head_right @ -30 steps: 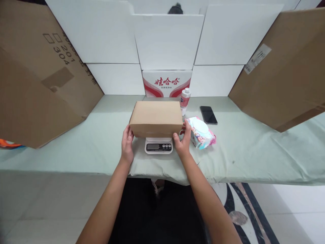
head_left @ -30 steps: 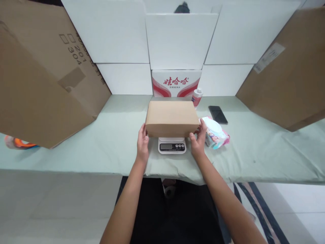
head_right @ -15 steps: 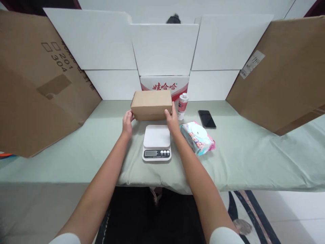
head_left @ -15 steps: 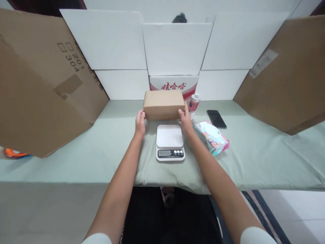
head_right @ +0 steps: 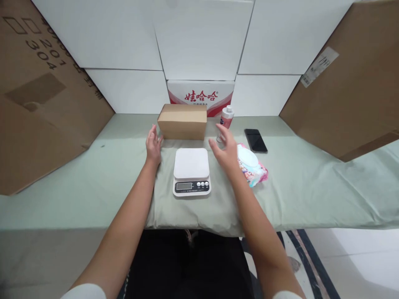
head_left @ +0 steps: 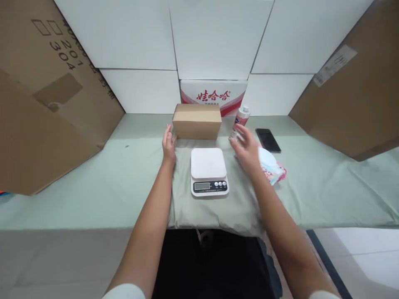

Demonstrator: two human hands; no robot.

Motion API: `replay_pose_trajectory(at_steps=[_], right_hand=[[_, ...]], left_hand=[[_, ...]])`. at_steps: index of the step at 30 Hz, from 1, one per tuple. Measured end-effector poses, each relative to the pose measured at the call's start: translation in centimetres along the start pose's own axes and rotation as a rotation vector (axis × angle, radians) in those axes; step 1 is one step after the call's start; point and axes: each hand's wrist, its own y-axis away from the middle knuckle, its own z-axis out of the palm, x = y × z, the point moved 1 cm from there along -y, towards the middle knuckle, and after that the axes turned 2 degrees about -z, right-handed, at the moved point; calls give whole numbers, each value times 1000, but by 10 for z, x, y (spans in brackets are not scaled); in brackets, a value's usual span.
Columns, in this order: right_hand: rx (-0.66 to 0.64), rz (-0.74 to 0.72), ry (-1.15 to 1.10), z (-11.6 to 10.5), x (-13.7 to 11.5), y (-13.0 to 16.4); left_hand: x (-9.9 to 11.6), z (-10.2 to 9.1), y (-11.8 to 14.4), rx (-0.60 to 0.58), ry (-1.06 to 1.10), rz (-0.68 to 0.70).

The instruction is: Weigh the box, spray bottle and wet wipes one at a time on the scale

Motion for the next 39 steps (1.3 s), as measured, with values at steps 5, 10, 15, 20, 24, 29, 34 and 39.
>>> replay_pose_trajectory(at_steps=[5, 10, 15, 20, 24, 29, 34, 39], right_hand=[[-83, 262, 971, -72, -21, 31], [-356, 567, 1087, -75, -18, 20], [-412, 524, 975, -79, -21, 3], [-492, 328, 783, -62, -47, -16], [-717, 5, 761, -21, -82, -26], [-1011, -202, 806, 27, -102, -23], [-1009, -267, 858, 43, -92, -11], [-780, -341, 714, 17, -64, 5]], left_hand=[[2, 3, 0, 62, -18, 42], [3, 7, 1, 45, -9, 32], [3, 8, 1, 61, 15, -5], [2, 8, -1, 57, 36, -36], [3, 6, -2, 64, 71, -43], [1, 5, -4, 78, 108, -59], [-4, 5, -5, 79, 100, -42], [-5, 6, -6, 85, 94, -32]])
